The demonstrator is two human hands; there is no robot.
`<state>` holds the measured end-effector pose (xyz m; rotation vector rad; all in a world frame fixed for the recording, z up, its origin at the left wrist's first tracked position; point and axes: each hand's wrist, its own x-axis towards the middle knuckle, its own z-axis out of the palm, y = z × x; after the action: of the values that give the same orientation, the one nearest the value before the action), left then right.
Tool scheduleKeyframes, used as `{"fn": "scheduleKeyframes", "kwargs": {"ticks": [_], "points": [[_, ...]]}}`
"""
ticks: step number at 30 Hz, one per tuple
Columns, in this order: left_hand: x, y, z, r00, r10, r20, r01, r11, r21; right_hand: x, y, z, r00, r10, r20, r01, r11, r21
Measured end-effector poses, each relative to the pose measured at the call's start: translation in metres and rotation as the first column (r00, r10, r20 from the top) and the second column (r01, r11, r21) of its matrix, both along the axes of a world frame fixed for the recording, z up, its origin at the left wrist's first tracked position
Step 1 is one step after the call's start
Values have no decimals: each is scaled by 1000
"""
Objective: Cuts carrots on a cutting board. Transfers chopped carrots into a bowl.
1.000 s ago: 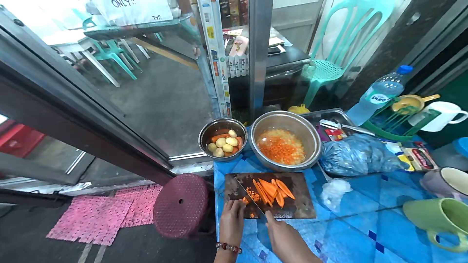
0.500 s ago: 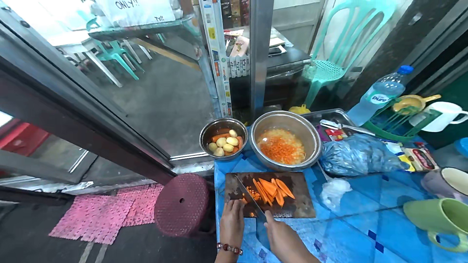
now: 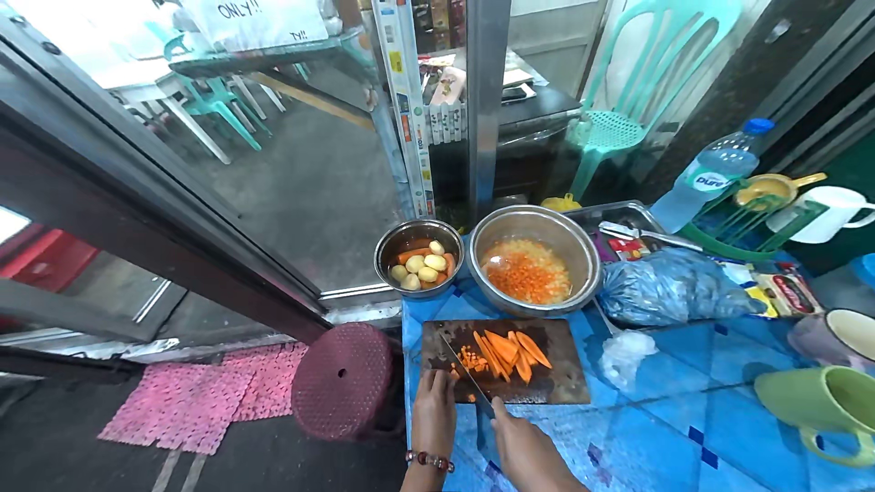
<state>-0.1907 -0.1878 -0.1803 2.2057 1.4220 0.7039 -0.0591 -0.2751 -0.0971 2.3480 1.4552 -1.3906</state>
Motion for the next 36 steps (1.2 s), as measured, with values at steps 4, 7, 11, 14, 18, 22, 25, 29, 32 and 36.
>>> {"fn": "scheduleKeyframes", "kwargs": {"ticks": [4, 7, 11, 14, 18, 22, 25, 29, 32, 36], "points": [[2, 1, 6, 1000, 5, -31, -6, 999, -40, 0, -8, 11, 999, 33, 26, -34, 998, 44], [2, 2, 10, 998, -12, -58, 9, 999, -51, -6, -9, 10, 992, 80, 95, -82, 997, 9], [1, 1, 11, 999, -4, -43, 2, 999, -45, -14, 2, 0, 988, 88, 127, -87, 996, -19], [1, 1, 11, 999, 30, -31, -33, 996, -88, -5, 6, 2, 1000, 15, 26, -15, 1000, -18], [1, 2, 11, 999, 33, -27, -35, 995, -91, -2, -1, 13, 1000, 21, 11, -21, 1000, 6], [0, 3, 11, 1000, 22, -18, -24, 997, -79, -8, -4, 6, 999, 42, 34, -42, 999, 12], [0, 4, 14, 998, 36, -44, -41, 990, -132, -12, 0, -7, 996, 65, 55, -65, 998, 10], [-2, 6, 15, 994, 85, -73, -96, 983, -158, -4, 5, -8, 1000, 30, 1, -30, 999, 11], [-2, 5, 11, 993, 108, -48, -114, 982, -149, -1, 0, 0, 1000, 16, -15, -15, 1000, 23], [0, 3, 14, 992, 111, -59, -119, 978, -168, -3, -5, 6, 999, 39, 5, -39, 999, 32]]}}
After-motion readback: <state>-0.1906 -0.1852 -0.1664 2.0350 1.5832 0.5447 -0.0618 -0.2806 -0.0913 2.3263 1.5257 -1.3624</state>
